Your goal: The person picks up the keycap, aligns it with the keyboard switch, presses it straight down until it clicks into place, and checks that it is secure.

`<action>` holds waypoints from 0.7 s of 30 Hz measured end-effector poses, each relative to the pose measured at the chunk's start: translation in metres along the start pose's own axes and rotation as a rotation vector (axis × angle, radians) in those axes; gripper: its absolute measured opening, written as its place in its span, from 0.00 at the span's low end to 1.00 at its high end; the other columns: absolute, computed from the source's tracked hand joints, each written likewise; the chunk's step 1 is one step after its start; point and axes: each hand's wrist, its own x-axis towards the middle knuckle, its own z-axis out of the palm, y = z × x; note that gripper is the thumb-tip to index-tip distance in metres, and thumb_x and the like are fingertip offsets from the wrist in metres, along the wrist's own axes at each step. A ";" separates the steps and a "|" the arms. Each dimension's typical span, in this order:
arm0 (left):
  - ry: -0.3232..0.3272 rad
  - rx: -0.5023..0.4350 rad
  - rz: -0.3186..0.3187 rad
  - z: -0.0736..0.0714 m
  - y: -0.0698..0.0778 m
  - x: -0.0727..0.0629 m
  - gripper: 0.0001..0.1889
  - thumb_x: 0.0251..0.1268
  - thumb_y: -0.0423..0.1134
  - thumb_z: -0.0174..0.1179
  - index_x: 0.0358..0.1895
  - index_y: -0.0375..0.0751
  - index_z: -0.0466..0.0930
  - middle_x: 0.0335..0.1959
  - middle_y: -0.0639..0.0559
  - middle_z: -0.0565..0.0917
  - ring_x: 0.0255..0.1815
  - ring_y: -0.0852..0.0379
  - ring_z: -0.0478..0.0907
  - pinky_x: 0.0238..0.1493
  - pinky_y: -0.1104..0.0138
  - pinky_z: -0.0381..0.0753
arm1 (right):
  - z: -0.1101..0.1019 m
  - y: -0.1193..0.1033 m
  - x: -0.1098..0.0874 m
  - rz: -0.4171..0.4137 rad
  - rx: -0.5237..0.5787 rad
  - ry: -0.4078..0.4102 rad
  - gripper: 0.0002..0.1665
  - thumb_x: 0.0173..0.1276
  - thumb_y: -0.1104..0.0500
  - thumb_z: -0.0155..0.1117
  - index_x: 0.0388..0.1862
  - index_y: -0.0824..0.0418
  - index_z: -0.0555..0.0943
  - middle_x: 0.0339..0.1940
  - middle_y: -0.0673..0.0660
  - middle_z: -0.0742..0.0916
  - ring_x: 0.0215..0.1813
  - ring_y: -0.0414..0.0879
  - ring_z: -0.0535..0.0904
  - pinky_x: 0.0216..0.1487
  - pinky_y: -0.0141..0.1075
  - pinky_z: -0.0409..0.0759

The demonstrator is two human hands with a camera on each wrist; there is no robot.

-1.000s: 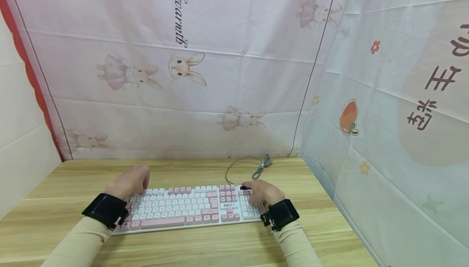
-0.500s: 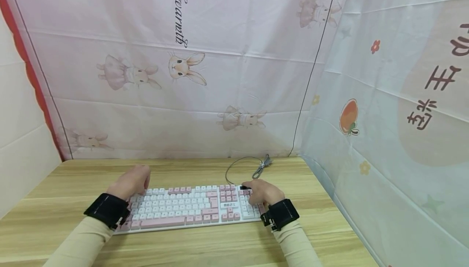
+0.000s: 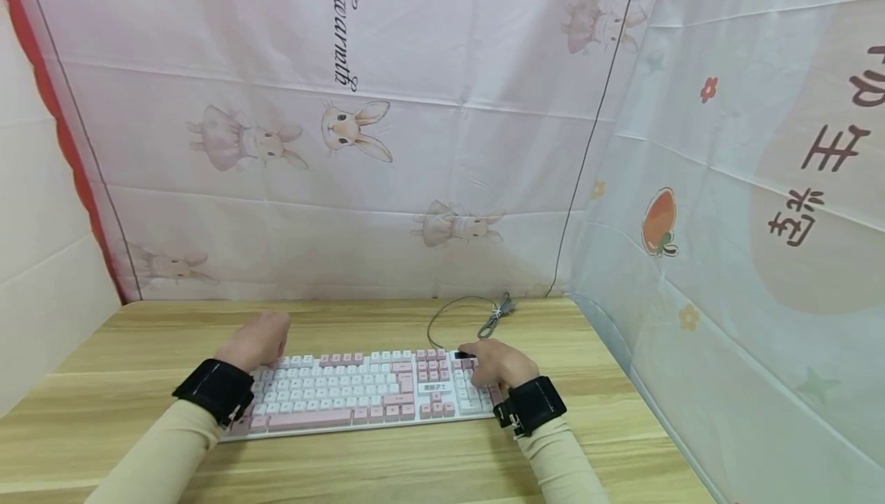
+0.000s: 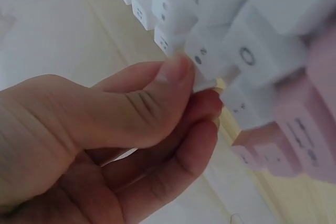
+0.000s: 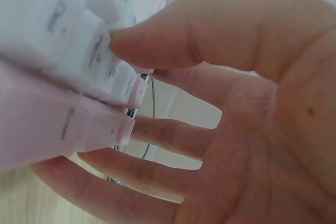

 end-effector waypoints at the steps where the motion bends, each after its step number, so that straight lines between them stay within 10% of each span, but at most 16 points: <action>1: -0.005 0.010 0.002 -0.001 0.000 0.000 0.12 0.46 0.14 0.66 0.31 0.32 0.79 0.29 0.44 0.80 0.28 0.51 0.72 0.29 0.62 0.75 | 0.000 0.000 0.000 0.000 0.000 0.001 0.49 0.55 0.74 0.61 0.78 0.51 0.71 0.65 0.62 0.79 0.23 0.44 0.73 0.24 0.34 0.75; 14: -0.042 -0.018 -0.042 -0.003 -0.003 0.006 0.14 0.42 0.13 0.66 0.29 0.33 0.78 0.29 0.44 0.76 0.28 0.49 0.72 0.24 0.63 0.71 | -0.002 0.000 0.000 0.015 -0.001 -0.009 0.50 0.55 0.75 0.59 0.79 0.50 0.69 0.67 0.63 0.77 0.19 0.42 0.70 0.22 0.33 0.74; 21: -0.053 -0.124 -0.017 0.004 -0.011 0.002 0.18 0.44 0.14 0.65 0.11 0.38 0.75 0.11 0.55 0.68 0.13 0.60 0.61 0.14 0.73 0.57 | -0.001 -0.001 -0.002 0.010 0.006 -0.006 0.49 0.54 0.75 0.59 0.78 0.51 0.71 0.63 0.63 0.79 0.19 0.42 0.70 0.21 0.32 0.73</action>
